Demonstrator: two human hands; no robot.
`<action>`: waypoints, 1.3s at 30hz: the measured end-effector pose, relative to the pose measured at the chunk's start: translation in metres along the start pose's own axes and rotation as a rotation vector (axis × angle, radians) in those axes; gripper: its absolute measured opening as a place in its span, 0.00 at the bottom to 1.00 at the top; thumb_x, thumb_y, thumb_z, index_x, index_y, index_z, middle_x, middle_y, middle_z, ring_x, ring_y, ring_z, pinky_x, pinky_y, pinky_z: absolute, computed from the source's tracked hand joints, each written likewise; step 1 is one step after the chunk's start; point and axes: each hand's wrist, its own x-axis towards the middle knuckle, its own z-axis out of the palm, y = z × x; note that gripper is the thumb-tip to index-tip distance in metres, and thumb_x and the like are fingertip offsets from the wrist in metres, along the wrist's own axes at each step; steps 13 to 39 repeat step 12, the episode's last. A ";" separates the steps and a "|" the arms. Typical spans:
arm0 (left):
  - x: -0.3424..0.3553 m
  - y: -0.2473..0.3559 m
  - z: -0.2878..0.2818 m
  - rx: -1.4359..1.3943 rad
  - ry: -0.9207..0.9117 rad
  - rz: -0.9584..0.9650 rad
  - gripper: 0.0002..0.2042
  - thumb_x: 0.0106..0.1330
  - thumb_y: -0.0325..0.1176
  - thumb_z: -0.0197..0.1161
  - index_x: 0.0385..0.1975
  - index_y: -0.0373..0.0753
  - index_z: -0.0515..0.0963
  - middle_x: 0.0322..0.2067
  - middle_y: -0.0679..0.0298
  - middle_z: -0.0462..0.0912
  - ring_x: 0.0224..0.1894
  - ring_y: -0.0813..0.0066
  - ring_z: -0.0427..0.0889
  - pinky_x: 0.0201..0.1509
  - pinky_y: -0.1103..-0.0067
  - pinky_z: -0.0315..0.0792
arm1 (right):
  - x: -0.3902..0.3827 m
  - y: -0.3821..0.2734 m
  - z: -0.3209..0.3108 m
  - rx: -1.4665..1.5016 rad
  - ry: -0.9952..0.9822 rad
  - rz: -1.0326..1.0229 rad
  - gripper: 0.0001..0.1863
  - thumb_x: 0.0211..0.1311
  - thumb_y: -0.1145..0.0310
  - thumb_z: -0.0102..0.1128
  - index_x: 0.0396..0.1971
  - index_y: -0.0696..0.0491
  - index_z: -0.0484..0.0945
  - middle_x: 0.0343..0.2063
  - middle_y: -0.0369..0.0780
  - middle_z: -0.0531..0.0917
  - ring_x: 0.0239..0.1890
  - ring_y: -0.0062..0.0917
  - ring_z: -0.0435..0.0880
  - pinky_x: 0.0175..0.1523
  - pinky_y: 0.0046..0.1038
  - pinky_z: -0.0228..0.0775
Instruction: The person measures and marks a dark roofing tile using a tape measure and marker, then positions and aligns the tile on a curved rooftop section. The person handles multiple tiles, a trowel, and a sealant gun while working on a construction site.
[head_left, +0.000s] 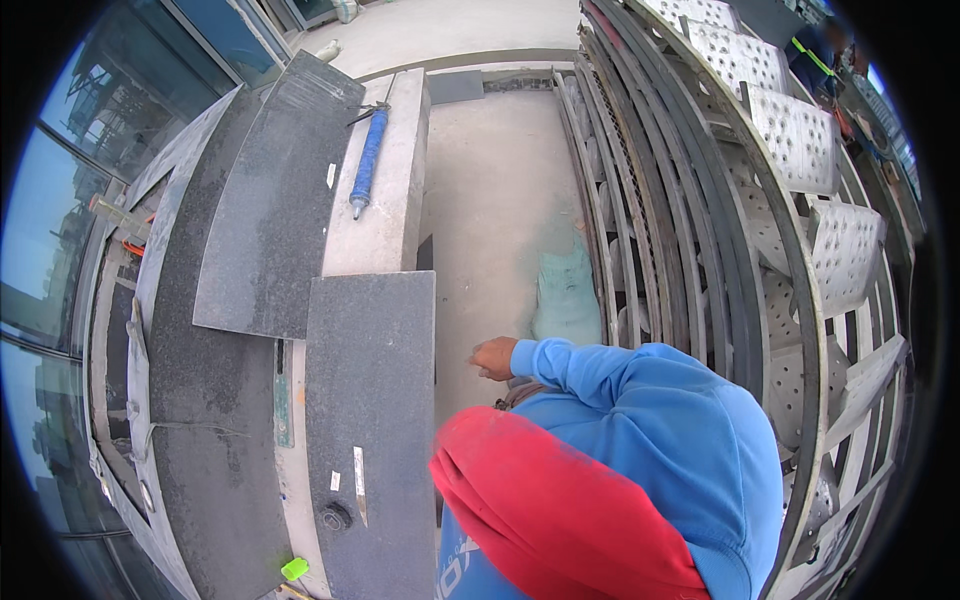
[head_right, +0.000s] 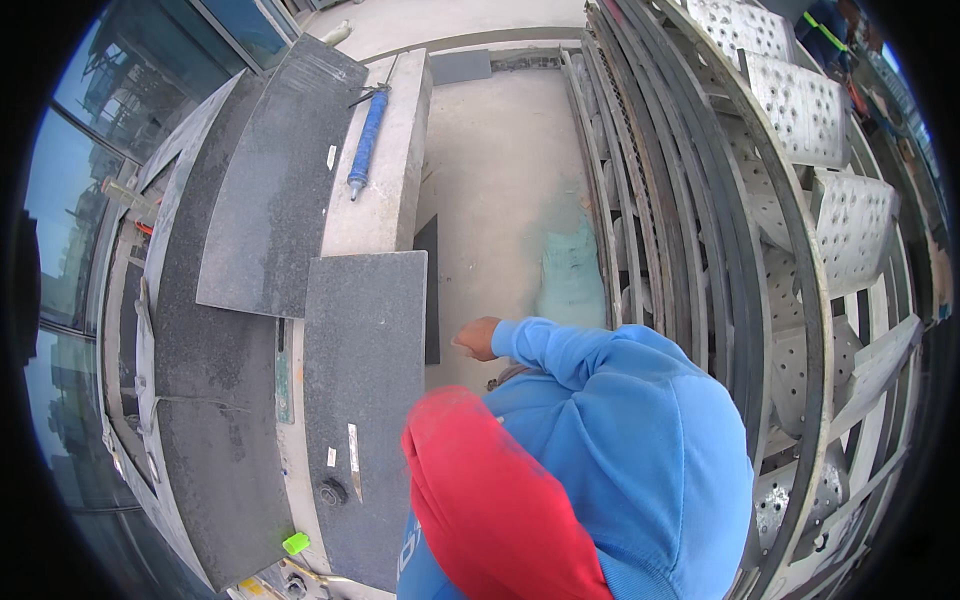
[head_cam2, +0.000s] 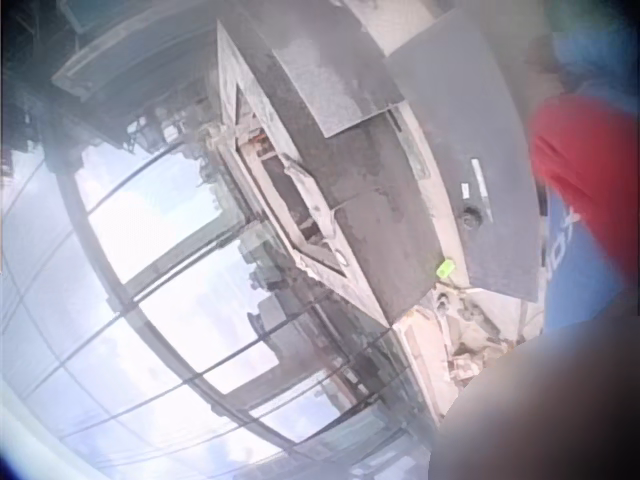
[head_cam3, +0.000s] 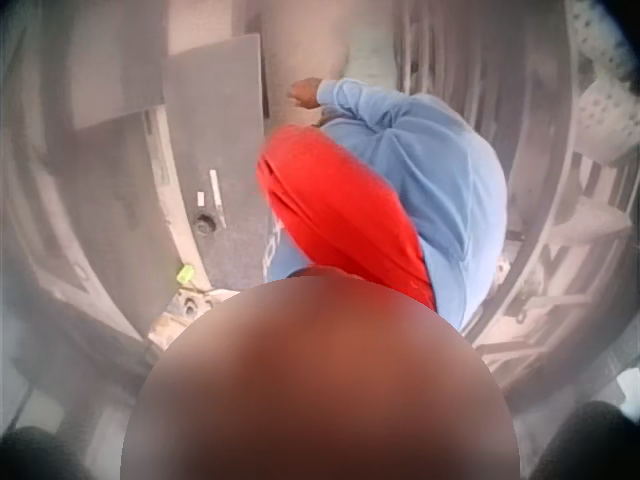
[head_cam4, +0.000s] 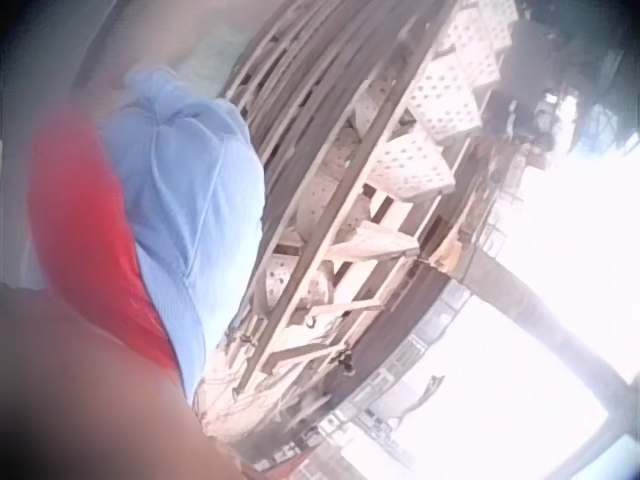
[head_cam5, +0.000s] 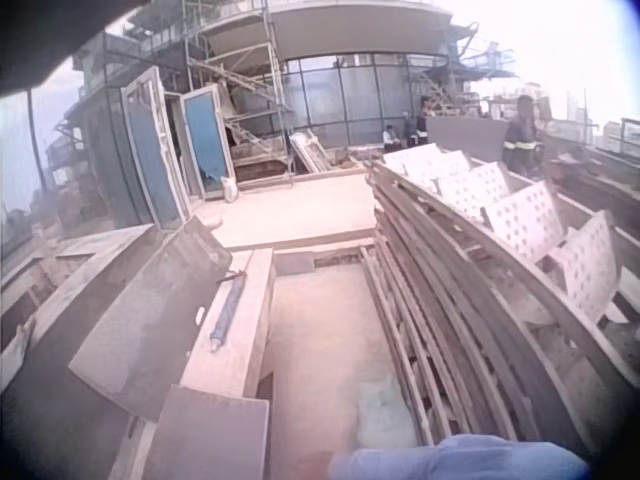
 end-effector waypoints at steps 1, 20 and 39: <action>0.010 0.024 0.026 0.011 -0.054 0.019 0.16 0.74 0.40 0.53 0.42 0.30 0.77 0.36 0.53 0.83 0.41 0.56 0.84 0.44 0.64 0.77 | -0.007 0.024 -0.025 0.018 0.060 0.065 0.24 0.63 0.63 0.61 0.59 0.54 0.76 0.43 0.50 0.83 0.50 0.48 0.82 0.56 0.46 0.73; 0.057 0.351 0.306 0.395 -1.551 0.687 0.20 0.77 0.44 0.48 0.52 0.31 0.76 0.52 0.46 0.78 0.54 0.48 0.77 0.60 0.67 0.70 | -0.100 0.177 -0.175 0.204 0.471 0.563 0.27 0.63 0.64 0.64 0.62 0.53 0.72 0.49 0.51 0.82 0.48 0.45 0.85 0.56 0.43 0.77; 0.057 0.351 0.306 0.395 -1.551 0.687 0.20 0.77 0.44 0.48 0.52 0.31 0.76 0.52 0.46 0.78 0.54 0.48 0.77 0.60 0.67 0.70 | -0.100 0.177 -0.175 0.204 0.471 0.563 0.27 0.63 0.64 0.64 0.62 0.53 0.72 0.49 0.51 0.82 0.48 0.45 0.85 0.56 0.43 0.77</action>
